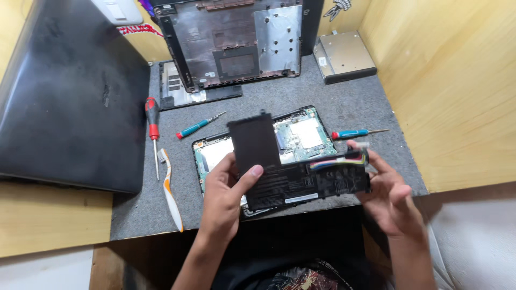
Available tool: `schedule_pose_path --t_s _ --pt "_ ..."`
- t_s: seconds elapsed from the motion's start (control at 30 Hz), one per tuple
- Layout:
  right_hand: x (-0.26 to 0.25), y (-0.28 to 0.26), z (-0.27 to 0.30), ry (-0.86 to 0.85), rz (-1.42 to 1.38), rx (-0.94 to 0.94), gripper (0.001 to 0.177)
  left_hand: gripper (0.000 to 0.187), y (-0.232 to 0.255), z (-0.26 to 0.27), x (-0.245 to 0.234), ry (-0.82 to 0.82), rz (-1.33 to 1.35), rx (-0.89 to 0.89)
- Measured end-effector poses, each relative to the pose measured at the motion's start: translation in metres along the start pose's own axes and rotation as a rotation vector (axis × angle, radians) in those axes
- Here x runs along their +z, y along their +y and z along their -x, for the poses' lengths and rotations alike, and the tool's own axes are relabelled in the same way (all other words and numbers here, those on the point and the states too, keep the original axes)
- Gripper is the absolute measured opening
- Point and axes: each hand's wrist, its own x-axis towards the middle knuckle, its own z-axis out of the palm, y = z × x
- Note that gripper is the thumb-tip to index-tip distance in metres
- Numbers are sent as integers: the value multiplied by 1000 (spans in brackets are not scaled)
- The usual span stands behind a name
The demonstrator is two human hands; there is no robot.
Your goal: The person cleans a removed laptop battery with a toothbrush, then brushes the internal chassis and motherboard area. They use a screwdriver to adjust components on the motherboard and handle the battery and screwdriver throughout.
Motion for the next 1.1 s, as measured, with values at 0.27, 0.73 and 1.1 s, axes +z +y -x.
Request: schedule_pose_path --t_s 0.27,0.73,1.1 --pt "89 60 7 -44 -94 -59 78 44 -50 65 29 318 377 92" --pt "6 39 -22 432 77 -16 35 14 20 58 -103 363 -1331 508" --pt "5 22 -25 144 168 -11 39 27 18 31 -118 523 -1589 -142"
